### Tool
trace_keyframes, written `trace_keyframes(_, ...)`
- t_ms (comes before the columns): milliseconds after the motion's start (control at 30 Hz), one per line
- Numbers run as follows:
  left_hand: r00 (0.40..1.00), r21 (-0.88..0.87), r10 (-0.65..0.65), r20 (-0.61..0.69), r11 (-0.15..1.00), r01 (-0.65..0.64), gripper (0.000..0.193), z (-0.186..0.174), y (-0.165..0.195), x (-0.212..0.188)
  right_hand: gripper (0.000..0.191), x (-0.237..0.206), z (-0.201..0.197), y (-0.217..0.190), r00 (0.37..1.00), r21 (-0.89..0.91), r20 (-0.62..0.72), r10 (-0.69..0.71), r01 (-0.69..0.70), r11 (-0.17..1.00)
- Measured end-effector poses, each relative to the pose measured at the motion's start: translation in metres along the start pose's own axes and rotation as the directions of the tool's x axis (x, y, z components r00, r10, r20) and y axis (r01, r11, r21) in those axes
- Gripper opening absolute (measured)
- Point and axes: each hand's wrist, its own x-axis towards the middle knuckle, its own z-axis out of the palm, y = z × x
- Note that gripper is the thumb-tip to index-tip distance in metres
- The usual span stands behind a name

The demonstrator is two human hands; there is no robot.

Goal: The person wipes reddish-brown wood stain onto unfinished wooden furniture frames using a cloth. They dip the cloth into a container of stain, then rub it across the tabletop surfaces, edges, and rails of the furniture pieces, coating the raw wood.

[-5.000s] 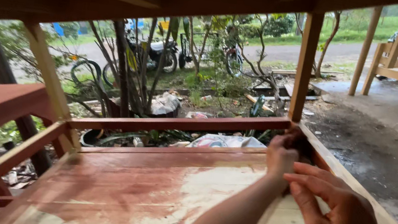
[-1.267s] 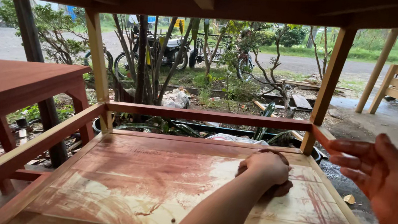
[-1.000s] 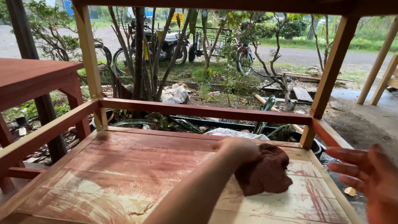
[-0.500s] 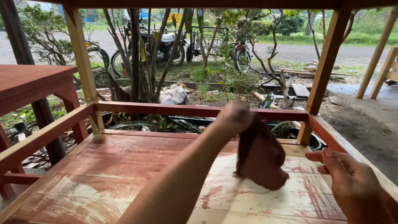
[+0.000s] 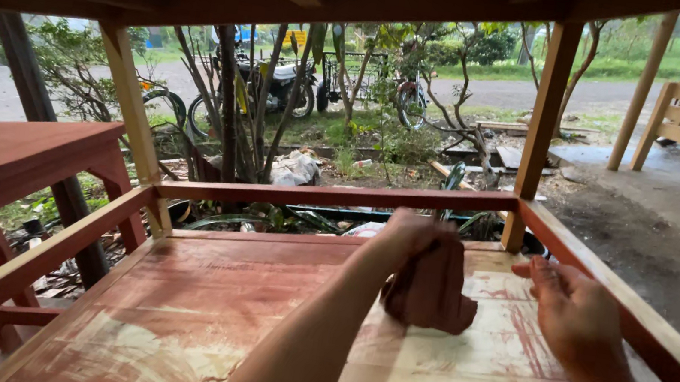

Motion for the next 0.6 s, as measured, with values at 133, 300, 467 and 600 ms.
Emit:
trace_keyframes(133,0.946,0.006,0.208,-0.25,0.977,-0.213,0.033,0.031,0.023,0.021,0.045,-0.007,0.007,-0.001,0.997,0.138,0.006,0.082,-0.082,0.987)
trace_keyframes(300,0.932,0.309,0.21,-0.296,0.944,-0.115,0.04,0.114,-0.004,0.061,0.048,-0.016,0.003,-0.005,0.987,0.254,0.004,0.158,-0.154,0.955)
trace_keyframes(467,0.973,0.315,0.221,-0.069,0.93,-0.189,0.032,0.17,-0.047,0.116,0.049,-0.019,-0.009,-0.015,0.964,0.179,0.016,0.267,-0.266,0.947)
trace_keyframes(600,0.951,-0.343,-0.131,-0.279,0.939,0.029,0.036,0.18,-0.041,0.129,0.049,-0.024,-0.012,-0.023,0.936,0.137,0.068,0.345,-0.352,0.926)
